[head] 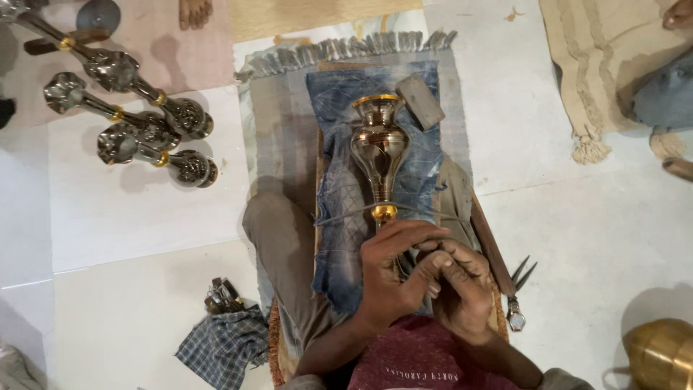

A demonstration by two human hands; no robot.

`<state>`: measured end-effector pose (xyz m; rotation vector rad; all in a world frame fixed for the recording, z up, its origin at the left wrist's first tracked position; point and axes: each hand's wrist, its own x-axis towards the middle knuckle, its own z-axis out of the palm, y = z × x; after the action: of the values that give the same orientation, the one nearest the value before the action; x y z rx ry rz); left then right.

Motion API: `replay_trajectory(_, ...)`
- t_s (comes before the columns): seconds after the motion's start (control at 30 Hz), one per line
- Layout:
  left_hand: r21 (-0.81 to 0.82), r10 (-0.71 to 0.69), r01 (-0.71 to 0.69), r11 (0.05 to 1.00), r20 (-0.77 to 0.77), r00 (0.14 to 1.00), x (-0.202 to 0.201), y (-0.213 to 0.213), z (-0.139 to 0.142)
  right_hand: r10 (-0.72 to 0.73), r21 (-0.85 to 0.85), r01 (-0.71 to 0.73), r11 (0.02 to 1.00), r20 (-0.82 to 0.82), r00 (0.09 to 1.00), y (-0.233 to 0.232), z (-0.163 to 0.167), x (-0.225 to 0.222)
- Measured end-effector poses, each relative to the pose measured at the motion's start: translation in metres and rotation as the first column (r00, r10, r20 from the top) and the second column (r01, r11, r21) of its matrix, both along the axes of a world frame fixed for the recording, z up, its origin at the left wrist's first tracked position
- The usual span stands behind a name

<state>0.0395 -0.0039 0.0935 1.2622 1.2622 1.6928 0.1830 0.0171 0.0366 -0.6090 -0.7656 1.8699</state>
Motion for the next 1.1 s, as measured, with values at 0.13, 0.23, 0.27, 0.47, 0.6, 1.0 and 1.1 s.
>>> replay_trajectory(0.13, 0.080, 0.008, -0.016, 0.997, 0.094, 0.996, 0.007, 0.000, -0.013, -0.042, 0.102, 0.029, 0.994, 0.126, 0.991, -0.009, -0.003, 0.002)
replay_trajectory(0.23, 0.112, 0.022, -0.031, 0.993, 0.087, 0.996, 0.008, -0.002, -0.020, -0.026, 0.193, 0.012, 0.981, 0.067, 0.997, -0.011, -0.009, 0.002)
replay_trajectory(0.27, 0.109, 0.025, -0.035, 0.993, 0.093, 0.995, 0.009, -0.003, -0.021, -0.018, 0.209, 0.008, 0.978, 0.049, 0.999, -0.011, -0.011, 0.002)
replay_trajectory(0.47, 0.098, 0.029, -0.038, 0.994, 0.096, 0.995, 0.009, -0.005, -0.021, -0.033, 0.204, 0.019, 0.979, 0.064, 0.997, -0.010, -0.014, 0.002)
replay_trajectory(0.6, 0.082, 0.031, -0.038, 0.996, 0.087, 0.996, 0.009, -0.003, -0.018, -0.052, 0.198, 0.028, 0.980, 0.118, 0.992, -0.010, -0.014, 0.004)
replay_trajectory(1.0, 0.058, 0.114, -0.112, 0.992, -0.025, 0.993, 0.007, -0.002, -0.023, -0.235, 0.567, 0.014, 0.824, 0.319, 0.918, 0.000, -0.031, 0.002)
replay_trajectory(1.1, 0.013, 0.120, -0.120, 0.993, 0.006, 0.993, 0.004, -0.001, -0.029, -0.329, 0.663, 0.002, 0.749, 0.370, 0.869, 0.000, -0.036, 0.004)
